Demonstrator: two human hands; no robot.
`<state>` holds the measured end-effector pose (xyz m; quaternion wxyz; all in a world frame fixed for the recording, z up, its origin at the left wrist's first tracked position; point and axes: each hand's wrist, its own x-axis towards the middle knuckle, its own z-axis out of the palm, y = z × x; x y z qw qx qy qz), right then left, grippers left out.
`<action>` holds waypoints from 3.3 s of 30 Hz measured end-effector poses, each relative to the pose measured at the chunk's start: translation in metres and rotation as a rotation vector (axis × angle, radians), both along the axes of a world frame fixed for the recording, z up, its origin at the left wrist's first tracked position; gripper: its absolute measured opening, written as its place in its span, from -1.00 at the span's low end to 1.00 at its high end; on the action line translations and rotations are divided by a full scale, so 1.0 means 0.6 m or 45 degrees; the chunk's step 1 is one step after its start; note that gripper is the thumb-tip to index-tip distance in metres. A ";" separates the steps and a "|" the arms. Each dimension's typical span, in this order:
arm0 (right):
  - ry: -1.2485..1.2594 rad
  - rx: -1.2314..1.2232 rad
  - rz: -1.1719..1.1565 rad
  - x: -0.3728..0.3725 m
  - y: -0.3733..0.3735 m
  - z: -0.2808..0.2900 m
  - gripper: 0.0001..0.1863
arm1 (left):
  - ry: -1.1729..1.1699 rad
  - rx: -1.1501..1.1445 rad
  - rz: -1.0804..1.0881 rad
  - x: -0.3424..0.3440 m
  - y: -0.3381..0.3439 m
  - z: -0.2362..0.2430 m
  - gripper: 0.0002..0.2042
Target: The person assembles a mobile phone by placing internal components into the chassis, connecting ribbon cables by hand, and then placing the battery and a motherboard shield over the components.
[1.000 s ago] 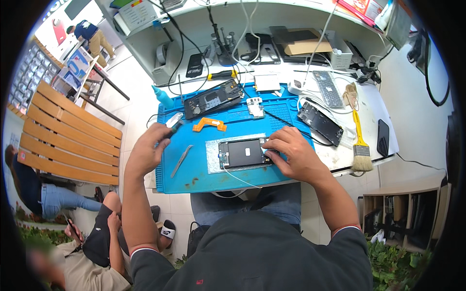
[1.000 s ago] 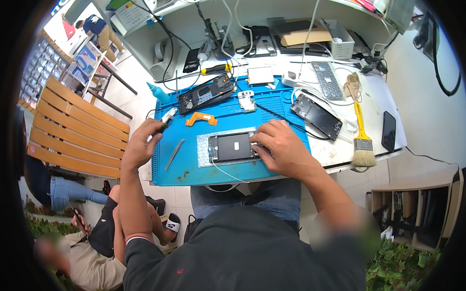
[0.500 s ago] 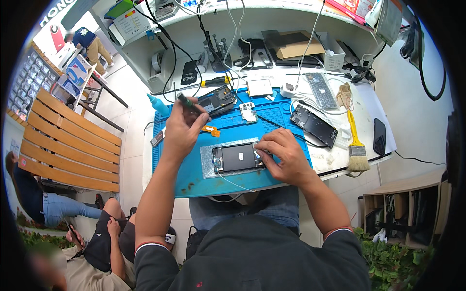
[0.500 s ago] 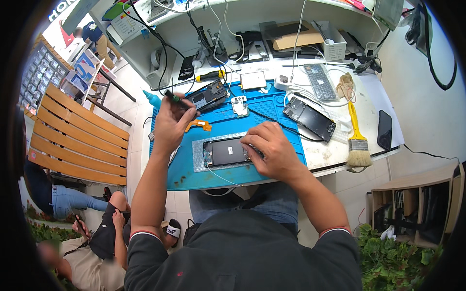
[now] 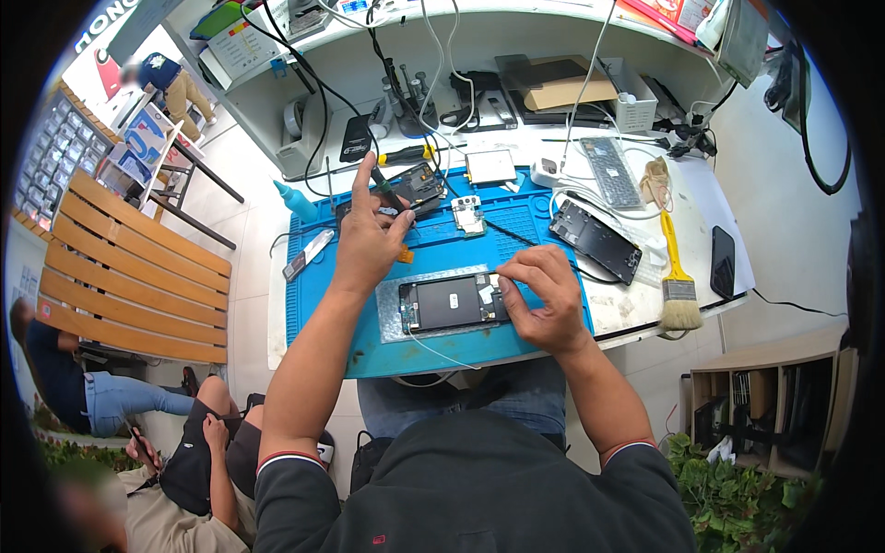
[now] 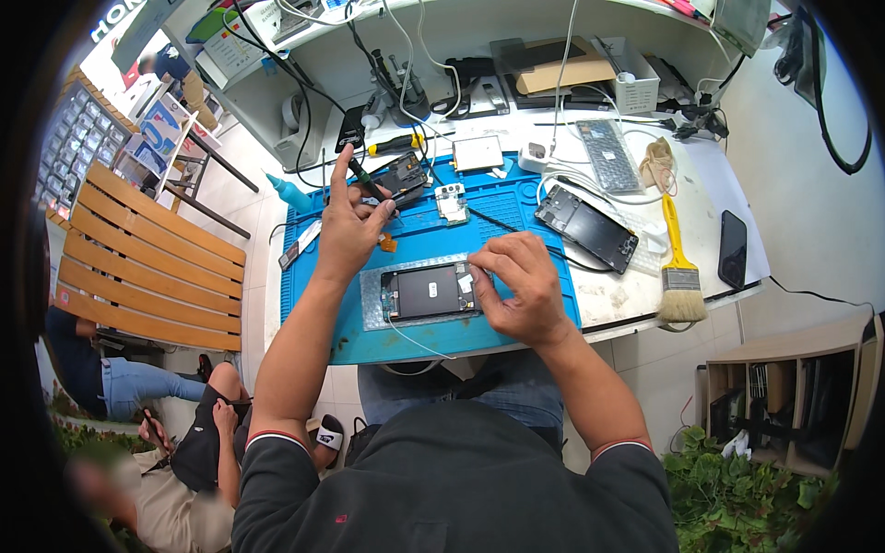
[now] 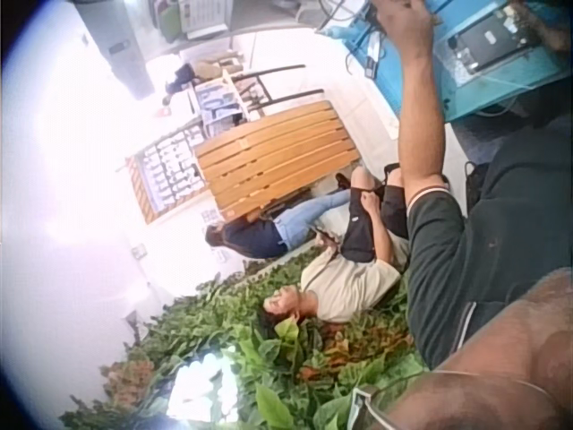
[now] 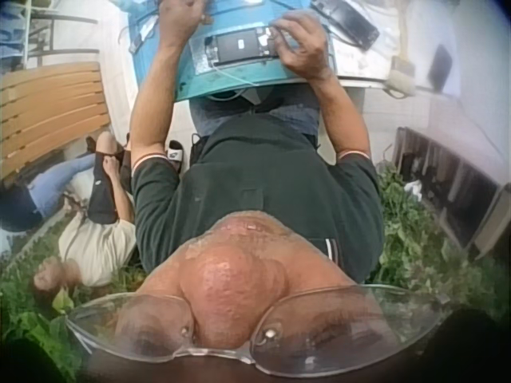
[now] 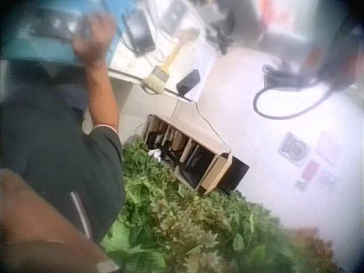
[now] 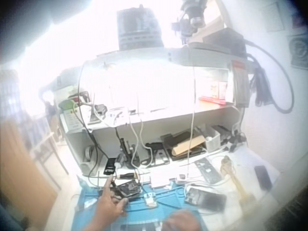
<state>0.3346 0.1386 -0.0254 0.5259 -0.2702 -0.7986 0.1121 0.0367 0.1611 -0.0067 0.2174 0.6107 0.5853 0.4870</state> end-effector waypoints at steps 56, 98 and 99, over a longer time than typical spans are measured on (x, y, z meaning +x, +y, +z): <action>-0.878 -0.106 0.400 -0.090 -0.040 0.028 -0.45 | -0.437 -0.203 -0.183 -0.028 -0.112 -0.015 0.03; -0.926 -0.119 0.362 -0.093 -0.040 0.026 -0.54 | 1.018 -0.097 -0.803 -0.021 -0.106 0.183 -0.67; -0.925 -0.118 0.363 -0.094 -0.040 0.027 -0.54 | 1.019 -0.097 -0.802 -0.020 -0.109 0.178 -0.67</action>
